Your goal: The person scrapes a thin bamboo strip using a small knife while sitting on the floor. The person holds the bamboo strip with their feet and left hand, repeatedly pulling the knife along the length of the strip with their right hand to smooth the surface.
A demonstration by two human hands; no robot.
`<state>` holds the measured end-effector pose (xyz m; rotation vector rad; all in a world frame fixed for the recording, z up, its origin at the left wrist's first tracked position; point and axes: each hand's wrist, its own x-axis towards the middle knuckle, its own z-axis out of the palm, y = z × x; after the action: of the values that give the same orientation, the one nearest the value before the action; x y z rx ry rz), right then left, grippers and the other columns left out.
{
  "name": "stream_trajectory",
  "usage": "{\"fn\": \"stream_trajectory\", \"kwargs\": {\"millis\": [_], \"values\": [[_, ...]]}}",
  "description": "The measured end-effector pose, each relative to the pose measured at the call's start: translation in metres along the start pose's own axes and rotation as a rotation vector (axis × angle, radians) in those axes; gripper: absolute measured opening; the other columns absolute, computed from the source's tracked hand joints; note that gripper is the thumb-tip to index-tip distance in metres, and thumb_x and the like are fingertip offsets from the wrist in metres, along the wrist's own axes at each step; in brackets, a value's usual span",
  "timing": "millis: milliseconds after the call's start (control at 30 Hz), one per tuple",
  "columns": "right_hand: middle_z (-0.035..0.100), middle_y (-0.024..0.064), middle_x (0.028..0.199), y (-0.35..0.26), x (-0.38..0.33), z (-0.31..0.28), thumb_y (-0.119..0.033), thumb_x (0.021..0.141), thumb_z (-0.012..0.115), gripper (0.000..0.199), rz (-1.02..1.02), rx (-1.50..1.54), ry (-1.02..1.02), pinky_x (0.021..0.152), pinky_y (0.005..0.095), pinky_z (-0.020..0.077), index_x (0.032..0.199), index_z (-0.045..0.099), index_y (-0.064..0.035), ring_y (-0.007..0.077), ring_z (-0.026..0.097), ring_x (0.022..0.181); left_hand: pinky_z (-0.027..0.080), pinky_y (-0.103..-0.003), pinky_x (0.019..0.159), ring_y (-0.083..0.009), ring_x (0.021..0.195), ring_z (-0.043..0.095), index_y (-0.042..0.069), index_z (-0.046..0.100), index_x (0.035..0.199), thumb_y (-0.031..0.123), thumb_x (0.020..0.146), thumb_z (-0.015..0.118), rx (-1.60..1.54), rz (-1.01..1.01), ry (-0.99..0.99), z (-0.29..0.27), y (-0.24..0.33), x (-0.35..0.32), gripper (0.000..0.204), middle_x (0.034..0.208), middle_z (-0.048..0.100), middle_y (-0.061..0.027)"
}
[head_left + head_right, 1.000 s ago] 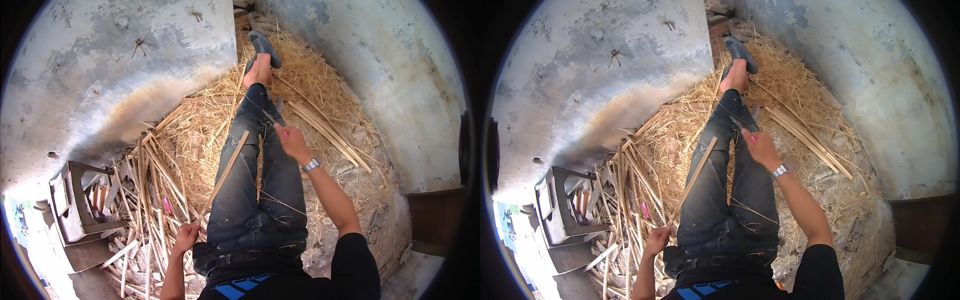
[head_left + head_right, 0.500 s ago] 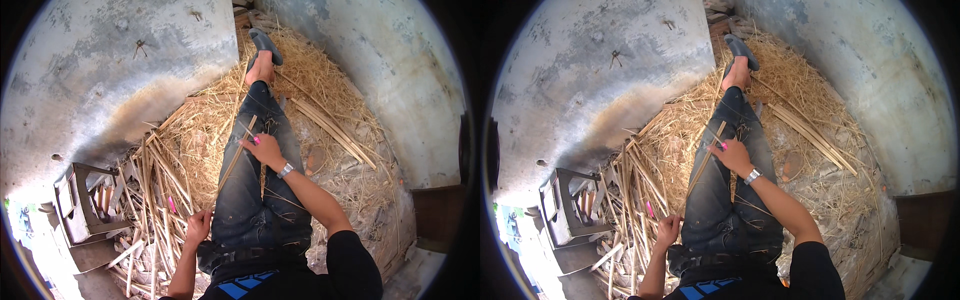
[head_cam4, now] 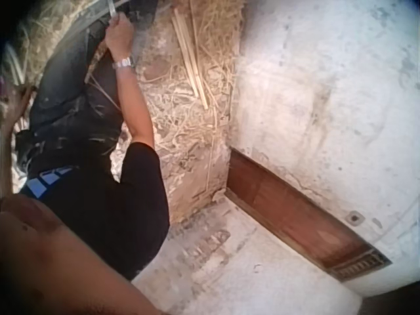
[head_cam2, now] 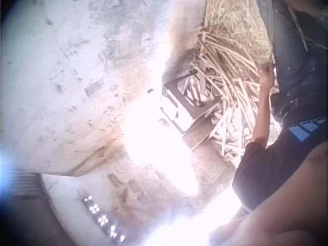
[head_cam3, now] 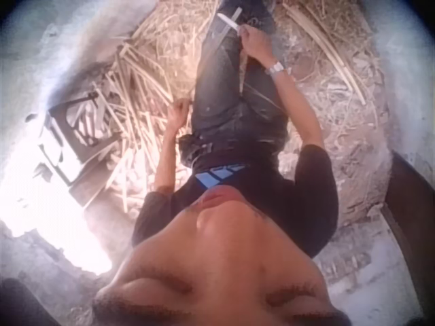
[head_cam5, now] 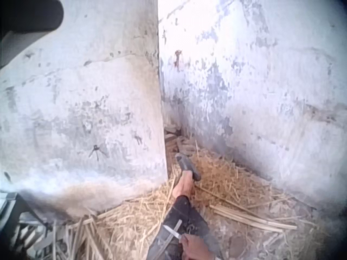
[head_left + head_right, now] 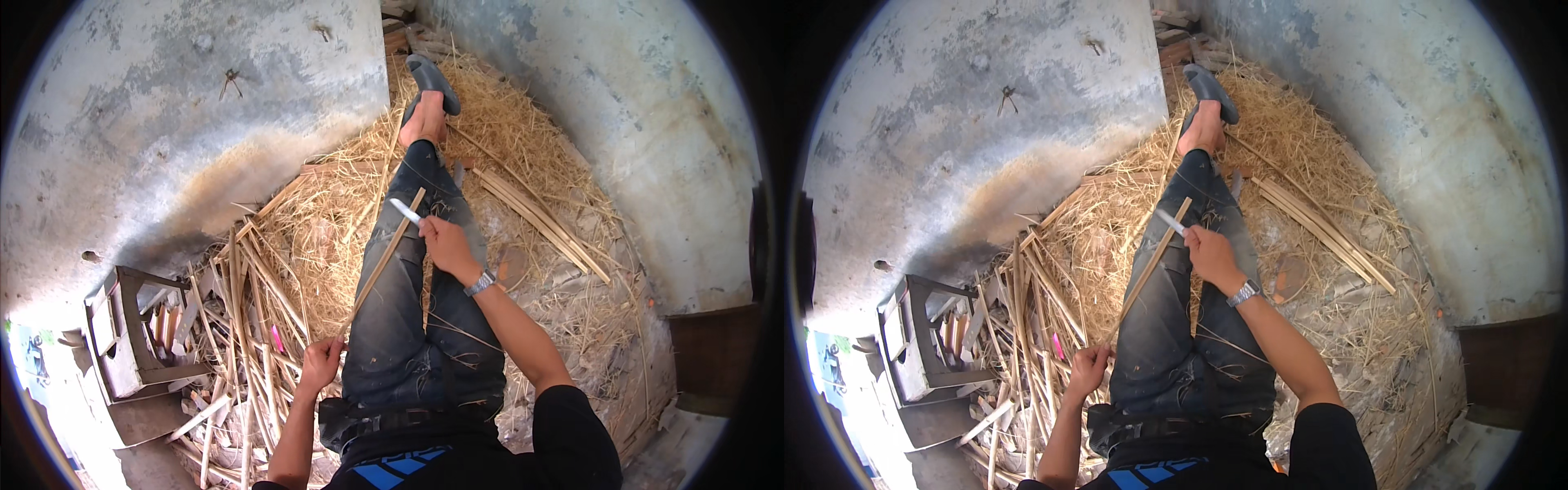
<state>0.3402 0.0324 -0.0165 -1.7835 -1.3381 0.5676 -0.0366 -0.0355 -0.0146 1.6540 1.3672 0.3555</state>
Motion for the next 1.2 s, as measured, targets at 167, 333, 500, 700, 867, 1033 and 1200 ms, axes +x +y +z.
{"fn": "stream_trajectory", "kwargs": {"millis": [167,333,500,700,867,1033,1200], "values": [[0.066,0.0259,0.074,0.011,0.022,0.003,-0.034,0.11,0.052,0.042,0.003,-0.157,0.083,0.064,0.0559,0.0507,0.084,0.059,-0.0019,0.0485,0.066,0.072,0.047,-0.04,0.056,-0.0212,0.055,0.06,-0.004,0.076,0.088,0.033,0.109,0.06,0.015,0.055,-0.021,-0.002,-0.001,0.008,0.045,0.06,0.062,-0.0154],[0.066,0.0299,0.077,0.016,-0.003,0.034,-0.035,0.11,0.05,0.042,0.073,-0.195,0.02,0.071,0.0613,0.0521,0.088,0.06,-0.0015,0.0527,0.065,0.075,0.048,-0.042,0.057,-0.0256,0.056,0.063,-0.003,0.071,0.079,0.037,0.109,0.058,0.095,0.063,-0.008,0.006,-0.004,0.019,0.051,0.061,0.063,-0.0168],[0.066,0.0303,0.077,0.002,-0.034,0.04,-0.036,0.11,0.05,0.044,0.075,-0.157,-0.11,0.072,0.0626,0.0514,0.086,0.061,-0.0015,0.054,0.064,0.077,0.049,-0.043,0.057,-0.0279,0.056,0.064,-0.003,0.068,0.075,0.036,0.109,0.057,0.083,0.064,-0.004,0.015,0.006,0.029,0.053,0.061,0.063,-0.0169],[0.066,0.03,0.076,-0.019,-0.061,0.032,-0.035,0.11,0.05,0.045,0.053,-0.144,-0.221,0.072,0.0608,0.0518,0.084,0.061,-0.0002,0.0532,0.064,0.075,0.051,-0.044,0.059,-0.0305,0.056,0.065,-0.002,0.068,0.072,0.037,0.108,0.058,0.106,0.029,0.012,0.024,0.021,0.049,0.054,0.06,0.063,-0.0171],[0.066,0.029,0.077,-0.022,-0.066,0.028,-0.034,0.11,0.051,0.046,0.012,-0.053,-0.291,0.071,0.0576,0.0509,0.083,0.063,0.0017,0.0509,0.065,0.076,0.051,-0.045,0.061,-0.0314,0.057,0.066,-0.002,0.069,0.073,0.039,0.108,0.057,0.081,0.001,0.014,0.024,0.026,0.049,0.055,0.06,0.063,-0.0171],[0.063,0.0271,0.074,-0.019,-0.075,0.034,-0.035,0.11,0.053,0.047,0.024,0.08,-0.379,0.064,0.0527,0.0475,0.084,0.065,0.0029,0.0476,0.064,0.071,0.051,-0.044,0.062,-0.0293,0.057,0.066,-0.001,0.07,0.072,0.041,0.108,0.056,0.102,0.025,0.018,0.028,0.039,0.056,0.057,0.059,0.062,-0.0165],[0.066,0.027,0.077,-0.014,-0.051,0.016,-0.036,0.109,0.053,0.048,0.08,0.096,-0.245,0.066,0.054,0.0488,0.084,0.066,0.0026,0.0485,0.065,0.074,0.05,-0.043,0.06,-0.0283,0.057,0.065,-0.001,0.069,0.071,0.041,0.109,0.056,0.102,0.029,0.001,0.016,0.034,0.049,0.058,0.058,0.061,-0.0161]]}}
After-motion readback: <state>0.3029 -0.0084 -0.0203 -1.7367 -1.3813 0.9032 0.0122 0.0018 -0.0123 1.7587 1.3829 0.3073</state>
